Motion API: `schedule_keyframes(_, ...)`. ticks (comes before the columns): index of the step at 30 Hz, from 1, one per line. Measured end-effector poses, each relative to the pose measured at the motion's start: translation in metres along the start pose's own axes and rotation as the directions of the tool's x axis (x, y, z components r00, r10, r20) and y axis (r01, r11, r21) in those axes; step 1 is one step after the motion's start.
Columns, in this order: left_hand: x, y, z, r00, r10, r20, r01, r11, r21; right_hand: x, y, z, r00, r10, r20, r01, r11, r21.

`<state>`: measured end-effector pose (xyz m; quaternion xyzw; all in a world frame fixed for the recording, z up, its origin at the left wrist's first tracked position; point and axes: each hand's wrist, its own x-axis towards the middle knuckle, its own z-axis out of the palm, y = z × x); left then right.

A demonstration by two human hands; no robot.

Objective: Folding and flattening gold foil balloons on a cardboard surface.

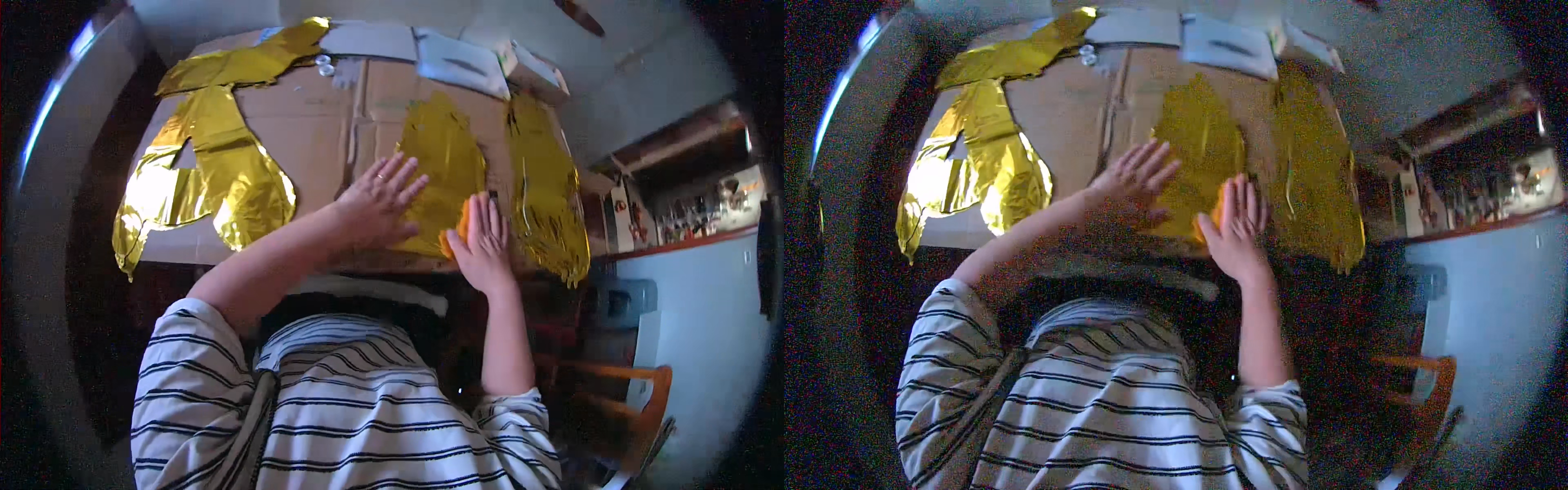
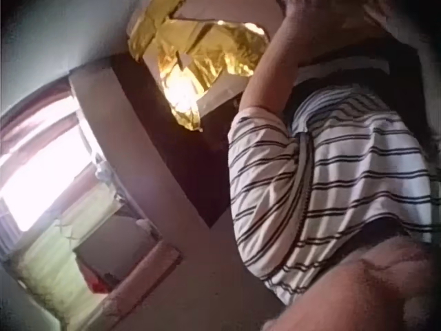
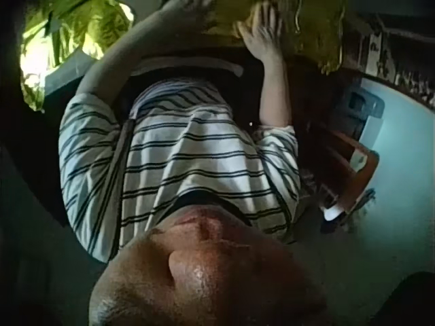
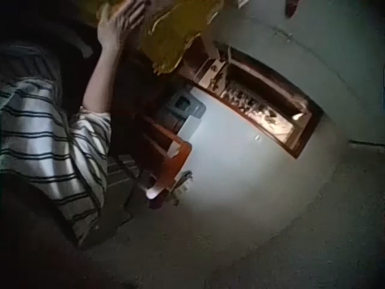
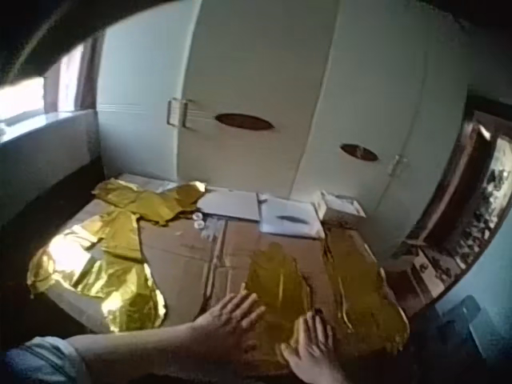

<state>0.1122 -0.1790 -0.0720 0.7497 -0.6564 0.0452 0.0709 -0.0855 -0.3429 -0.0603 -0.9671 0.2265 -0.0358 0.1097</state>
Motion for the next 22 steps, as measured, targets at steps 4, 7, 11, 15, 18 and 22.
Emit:
schedule_keyframes(4, -0.006, -0.007, 0.01, 0.994, -0.013, -0.11, 0.002, 0.995, -0.097, 0.014, 0.028, -0.019, 0.998, -0.06, 0.025, 0.037, 0.845, 0.533)
schedule_keyframes(7, -0.008, -0.014, -0.003, 0.988, -0.07, -0.136, 0.021, 0.942, -0.334, 0.045, 0.035, -0.049, 0.996, 0.056, 0.074, -0.092, 0.614, 0.784)
schedule_keyframes(11, -0.012, -0.038, -0.042, 0.995, -0.085, -0.057, 0.037, 0.819, -0.572, 0.141, 0.032, -0.086, 0.981, 0.105, -0.16, 0.004, 0.825, 0.565)
schedule_keyframes(15, -0.015, -0.071, -0.051, 0.986, -0.079, -0.146, -0.037, 0.755, -0.655, 0.3, -0.033, -0.061, 0.96, -0.225, -0.168, 0.266, 0.92, 0.287)
schedule_keyframes(18, -0.01, -0.103, -0.045, 0.963, -0.081, -0.257, -0.12, 0.723, -0.68, 0.4, -0.051, -0.01, 0.823, -0.508, -0.255, 0.491, 0.861, -0.13)
schedule_keyframes(22, -0.022, -0.15, -0.055, 0.968, -0.198, -0.155, -0.001, 0.612, -0.791, 0.438, -0.106, -0.015, 0.894, -0.375, 0.245, 0.438, 0.845, -0.308)
